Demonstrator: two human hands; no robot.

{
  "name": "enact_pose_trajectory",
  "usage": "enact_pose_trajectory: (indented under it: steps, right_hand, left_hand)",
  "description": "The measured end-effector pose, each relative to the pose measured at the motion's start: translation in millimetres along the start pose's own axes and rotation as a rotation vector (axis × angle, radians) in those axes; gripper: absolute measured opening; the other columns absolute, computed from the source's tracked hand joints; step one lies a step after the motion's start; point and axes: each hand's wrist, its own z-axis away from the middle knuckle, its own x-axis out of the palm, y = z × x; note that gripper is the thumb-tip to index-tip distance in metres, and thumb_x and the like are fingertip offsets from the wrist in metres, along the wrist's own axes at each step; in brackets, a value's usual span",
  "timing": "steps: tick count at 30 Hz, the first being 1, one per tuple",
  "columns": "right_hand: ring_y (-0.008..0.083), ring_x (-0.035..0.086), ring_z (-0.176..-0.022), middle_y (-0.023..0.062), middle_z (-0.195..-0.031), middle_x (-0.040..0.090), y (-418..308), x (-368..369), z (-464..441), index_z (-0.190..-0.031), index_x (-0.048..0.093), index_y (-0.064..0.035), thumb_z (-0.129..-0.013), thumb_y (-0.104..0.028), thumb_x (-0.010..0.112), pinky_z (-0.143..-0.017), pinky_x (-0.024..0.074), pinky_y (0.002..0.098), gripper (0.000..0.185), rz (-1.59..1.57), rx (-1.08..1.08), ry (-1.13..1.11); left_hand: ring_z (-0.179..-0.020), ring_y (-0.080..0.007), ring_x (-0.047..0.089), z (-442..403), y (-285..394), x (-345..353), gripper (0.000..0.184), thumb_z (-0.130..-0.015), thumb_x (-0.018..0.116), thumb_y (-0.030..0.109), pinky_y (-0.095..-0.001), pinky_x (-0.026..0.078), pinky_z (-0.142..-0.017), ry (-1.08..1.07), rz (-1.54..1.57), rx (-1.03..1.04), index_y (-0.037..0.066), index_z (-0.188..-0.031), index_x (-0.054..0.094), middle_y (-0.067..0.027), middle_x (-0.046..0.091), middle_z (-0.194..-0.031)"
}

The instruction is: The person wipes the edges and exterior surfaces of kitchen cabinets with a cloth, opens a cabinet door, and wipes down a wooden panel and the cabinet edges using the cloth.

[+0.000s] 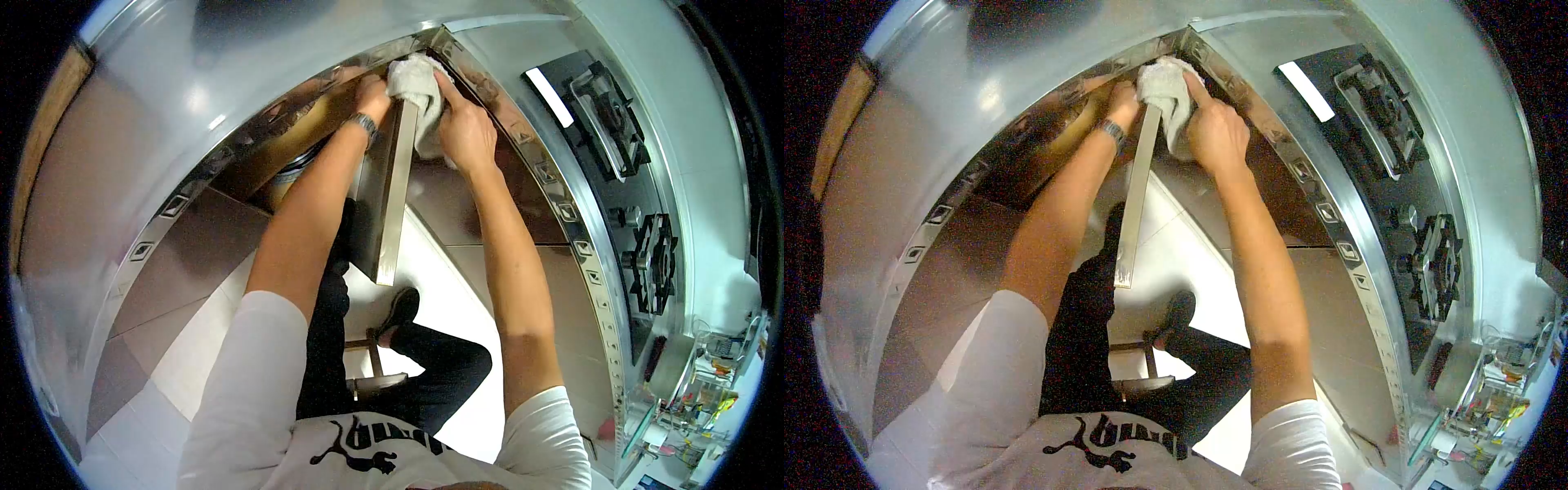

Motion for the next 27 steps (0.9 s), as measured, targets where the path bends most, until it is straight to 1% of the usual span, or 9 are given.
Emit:
enact_pose_trajectory:
  steps: [3,5,7,9,11,15,20,26,27]
  right_hand:
    - [0.0417,0.059,-0.095,0.0258,-0.099,0.062,-9.8,8.8,3.9,-0.131,0.049,-0.0247,-0.083,-0.004,0.045,-0.083,0.0468,0.0457,0.053,-0.201,0.076,-0.078]
    - [0.0378,0.053,-0.113,0.0256,-0.117,0.056,-6.0,27.1,15.8,-0.130,0.048,-0.0083,-0.082,0.004,0.044,-0.091,0.0433,0.0383,0.050,-0.455,0.010,-0.031]
    - [0.0282,0.059,-0.107,0.0237,-0.113,0.060,-13.7,24.1,35.1,-0.128,0.049,-0.0033,-0.084,0.003,0.044,-0.089,0.0440,0.0331,0.044,-0.549,-0.014,-0.034]
    - [0.0185,0.059,-0.097,0.0169,-0.106,0.064,-26.5,15.5,64.6,-0.124,0.052,-0.0009,-0.085,0.003,0.043,-0.086,0.0439,0.0287,0.040,-0.681,0.059,-0.122]
    - [0.0147,0.056,-0.090,0.0113,-0.102,0.064,-32.6,13.4,99.7,-0.121,0.054,-0.0003,-0.086,0.003,0.042,-0.082,0.0445,0.0273,0.038,-0.836,0.036,-0.129]
    - [0.0171,0.053,-0.112,0.0151,-0.119,0.059,-39.3,-3.0,157.7,-0.131,0.047,0.0005,-0.086,0.002,0.043,-0.095,0.0388,0.0282,0.045,-1.010,0.170,-0.261]
    - [0.0306,0.045,-0.125,0.0246,-0.131,0.048,-30.4,11.7,140.4,-0.130,0.042,0.0085,-0.097,-0.034,0.038,-0.105,0.0291,0.0338,0.054,-0.865,0.061,-0.178]
    - [0.0166,0.052,-0.101,0.0131,-0.108,0.062,-21.2,29.1,46.8,-0.114,0.056,0.0075,-0.099,-0.033,0.036,-0.092,0.0387,0.0321,0.047,-0.892,0.048,-0.043]
    - [0.0153,0.051,-0.096,0.0115,-0.104,0.063,-18.3,32.7,29.8,-0.111,0.057,0.0077,-0.099,-0.033,0.036,-0.089,0.0399,0.0319,0.048,-0.902,0.048,-0.015]
  left_hand:
    - [-0.085,-0.0428,0.056,13.9,26.8,-16.8,0.017,-0.078,0.051,0.012,-0.0447,0.045,-0.072,-0.026,0.210,-0.227,-0.004,-0.082,0.058,-0.0278,0.059,-0.087]
    - [-0.086,-0.0422,0.057,43.7,61.0,-51.6,0.019,-0.078,0.049,0.011,-0.0439,0.045,-0.074,-0.108,0.344,-0.380,-0.004,-0.085,0.058,-0.0290,0.058,-0.089]
    - [-0.087,-0.0416,0.057,72.7,85.9,-81.8,0.021,-0.077,0.047,0.010,-0.0432,0.045,-0.075,-0.199,0.296,-0.458,-0.004,-0.089,0.058,-0.0302,0.058,-0.091]
    - [-0.091,-0.0215,0.058,106.8,115.5,-115.1,0.028,-0.085,0.040,0.006,-0.0355,0.046,-0.076,-0.345,0.135,-0.511,-0.005,-0.103,0.059,-0.0146,0.063,-0.097]
    - [-0.087,-0.0348,0.060,149.8,124.4,-132.7,0.020,-0.076,0.048,0.004,-0.0410,0.045,-0.076,-0.228,0.364,-0.583,-0.006,-0.090,0.060,-0.0257,0.062,-0.089]
    - [-0.079,-0.0280,0.064,193.5,125.5,-156.9,0.019,-0.083,0.056,0.011,-0.0375,0.046,-0.071,-0.355,0.529,-0.460,-0.006,-0.088,0.065,-0.0234,0.066,-0.085]
    - [-0.075,-0.0290,0.064,155.0,143.2,-150.3,0.027,-0.083,0.062,0.024,-0.0387,0.046,-0.067,-0.207,0.159,-0.186,-0.003,-0.081,0.066,-0.0238,0.063,-0.076]
    - [-0.101,-0.0377,0.058,62.5,40.1,-40.6,0.036,-0.087,0.050,0.013,-0.0405,0.046,-0.088,-0.196,0.376,-0.299,-0.006,-0.118,0.045,-0.0282,0.058,-0.106]
    - [-0.099,-0.0162,0.057,28.9,-18.1,-21.8,0.035,-0.097,0.042,0.028,-0.0338,0.047,-0.084,-0.317,0.477,-0.202,0.005,-0.118,0.058,-0.0099,0.062,-0.111]
